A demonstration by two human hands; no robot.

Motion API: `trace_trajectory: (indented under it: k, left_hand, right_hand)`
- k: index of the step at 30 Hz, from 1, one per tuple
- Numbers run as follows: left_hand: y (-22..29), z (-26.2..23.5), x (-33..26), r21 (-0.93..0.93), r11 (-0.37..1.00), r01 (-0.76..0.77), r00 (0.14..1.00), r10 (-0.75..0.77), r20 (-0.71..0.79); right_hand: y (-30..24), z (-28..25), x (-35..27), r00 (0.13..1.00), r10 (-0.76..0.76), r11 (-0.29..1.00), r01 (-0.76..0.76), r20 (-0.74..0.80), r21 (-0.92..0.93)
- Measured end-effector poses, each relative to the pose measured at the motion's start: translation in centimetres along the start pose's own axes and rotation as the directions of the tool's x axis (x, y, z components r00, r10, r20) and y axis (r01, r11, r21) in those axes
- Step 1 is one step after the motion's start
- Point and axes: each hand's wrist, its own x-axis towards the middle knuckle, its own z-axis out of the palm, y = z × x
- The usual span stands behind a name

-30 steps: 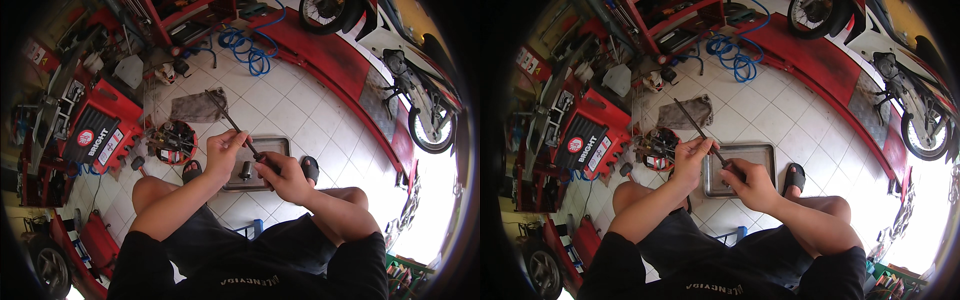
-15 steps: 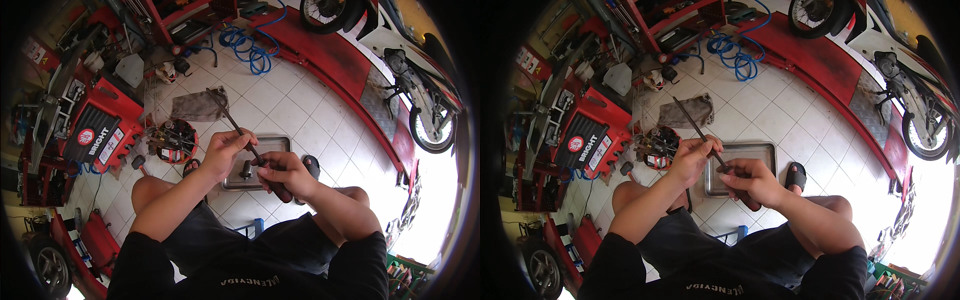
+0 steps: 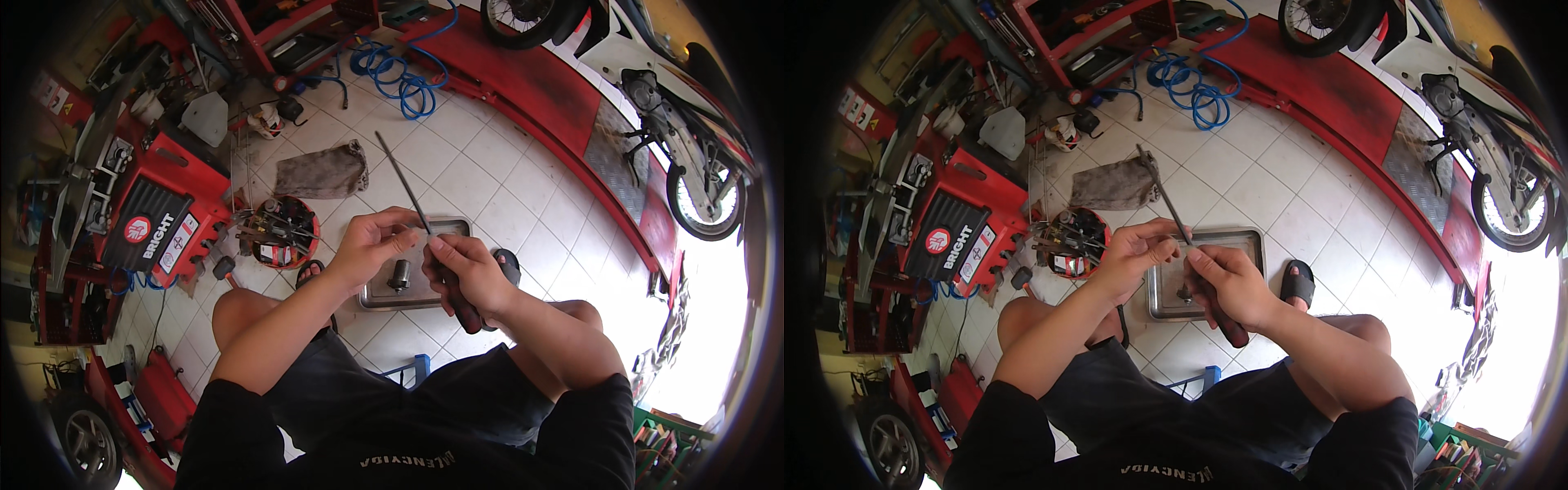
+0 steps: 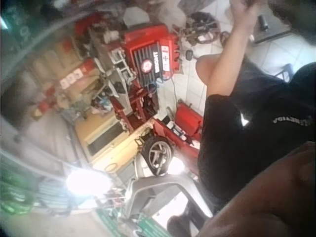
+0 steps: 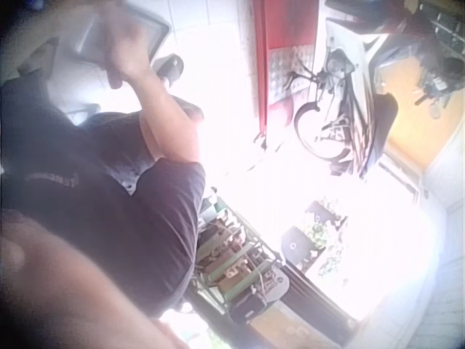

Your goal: The person holds a cylindrical mechanical part and uses a screwdriver to pry and manipulate internal components. They rotate the part to access different sides and occasionally place it on a metal tray on the floor.

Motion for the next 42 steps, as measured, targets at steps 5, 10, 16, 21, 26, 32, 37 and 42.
trace_trajectory:
  k: [5, 10, 16, 21, 26, 32, 37, 42]
  left_hand:
    - [0.4, -2.1, 0.5, -0.06, 0.995, 0.083, 0.984, -0.091, -0.152]
    - [-0.5, -2.9, 0.8, -0.014, 0.99, 0.14, 0.977, -0.14, -0.162]
    - [-8.3, -4.6, 0.9, 0.483, 0.87, 0.101, 0.991, -0.044, -0.129]
    - [-19.0, -8.0, -1.1, 0.88, 0.303, 0.367, 0.855, -0.482, -0.19]
    - [-29.2, -8.5, -1.1, 0.84, -0.01, 0.542, 0.708, -0.533, -0.463]
    - [-37.3, -4.6, -0.2, 0.755, 0.034, 0.654, 0.693, -0.428, -0.581]
    - [-40.1, -4.3, 1.3, 0.698, 0.06, 0.713, 0.654, -0.415, -0.632]
    - [-41.2, -5.3, 1.6, -0.122, 0.455, 0.882, 0.313, -0.759, -0.57]
  right_hand:
    - [-1.0, -1.1, -0.4, 0.998, -0.06, 0.997, 0.061, -0.019, 0.057]
    - [-1.2, -1.6, -1.2, 0.989, -0.13, 0.991, 0.13, -0.07, 0.007]
    - [-2.9, -5.0, -1.7, 0.971, -0.178, 0.981, 0.163, -0.159, -0.101]
    - [-3.8, -6.0, -2.7, 0.978, -0.145, 0.981, 0.122, -0.152, -0.149]
    - [-4.5, -6.5, -3.6, 0.961, -0.26, 0.713, 0.126, -0.093, -0.69]
    - [-3.1, -9.9, -3.1, 0.984, -0.173, 0.668, 0.139, 0.029, -0.731]
    - [-4.2, -11.6, -1.9, 0.993, 0.083, 0.887, -0.114, -0.088, -0.447]
    - [-4.2, -12.0, -0.1, 0.989, 0.044, 0.985, -0.066, -0.139, -0.156]
